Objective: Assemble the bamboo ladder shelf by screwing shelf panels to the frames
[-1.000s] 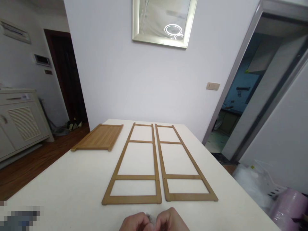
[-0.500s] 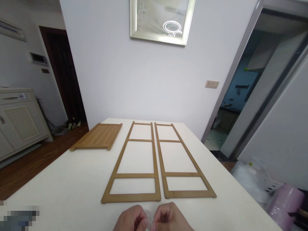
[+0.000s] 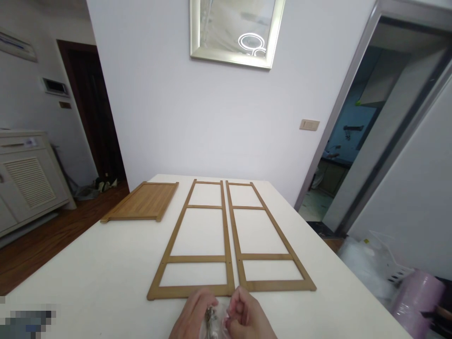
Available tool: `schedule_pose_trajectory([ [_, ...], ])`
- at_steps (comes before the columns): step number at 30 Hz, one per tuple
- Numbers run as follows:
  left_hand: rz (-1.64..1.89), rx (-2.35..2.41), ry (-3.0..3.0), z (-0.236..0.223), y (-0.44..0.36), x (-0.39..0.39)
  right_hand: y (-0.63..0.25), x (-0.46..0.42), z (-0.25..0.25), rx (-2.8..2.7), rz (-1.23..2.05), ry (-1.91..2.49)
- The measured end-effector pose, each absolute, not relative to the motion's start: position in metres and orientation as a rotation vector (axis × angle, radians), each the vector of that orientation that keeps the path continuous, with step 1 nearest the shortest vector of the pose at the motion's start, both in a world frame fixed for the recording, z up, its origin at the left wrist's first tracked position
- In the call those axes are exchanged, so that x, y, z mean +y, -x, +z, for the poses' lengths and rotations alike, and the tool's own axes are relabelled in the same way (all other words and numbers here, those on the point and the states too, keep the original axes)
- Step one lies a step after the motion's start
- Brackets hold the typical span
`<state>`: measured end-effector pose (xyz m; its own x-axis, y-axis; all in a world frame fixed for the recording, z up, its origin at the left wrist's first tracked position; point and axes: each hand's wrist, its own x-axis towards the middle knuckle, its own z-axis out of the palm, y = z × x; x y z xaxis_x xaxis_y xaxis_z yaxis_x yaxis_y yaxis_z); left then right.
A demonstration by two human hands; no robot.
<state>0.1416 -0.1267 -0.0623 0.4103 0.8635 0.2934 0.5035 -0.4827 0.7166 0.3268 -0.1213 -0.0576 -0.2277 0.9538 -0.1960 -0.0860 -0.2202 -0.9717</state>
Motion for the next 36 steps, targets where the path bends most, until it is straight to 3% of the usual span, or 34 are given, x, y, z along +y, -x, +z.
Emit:
schedule_pose_trajectory([
  [5, 0.841, 1.095, -2.320, -0.080, -0.134, -0.119, -0.330, -0.120, -0.055, -1.082, 1.686, 1.071],
  [10, 0.760, 1.079, -2.298, -0.068, -0.138, -0.121, -0.334, -0.119, -0.055, -1.103, 1.655, 1.081],
  [21, 0.778, 1.320, -1.684, -0.045, -0.150, -0.131, -0.335, -0.121, -0.038, -1.031, 1.626, 1.047],
  [26, 0.807, 1.055, -1.220, -0.056, -0.149, -0.127, -0.337, -0.121, -0.038, -1.020, 1.649, 1.004],
  [36, 0.999, 0.915, -1.093, -0.054, -0.143, -0.122, -0.338, -0.123, -0.029, -1.037, 1.657, 1.118],
])
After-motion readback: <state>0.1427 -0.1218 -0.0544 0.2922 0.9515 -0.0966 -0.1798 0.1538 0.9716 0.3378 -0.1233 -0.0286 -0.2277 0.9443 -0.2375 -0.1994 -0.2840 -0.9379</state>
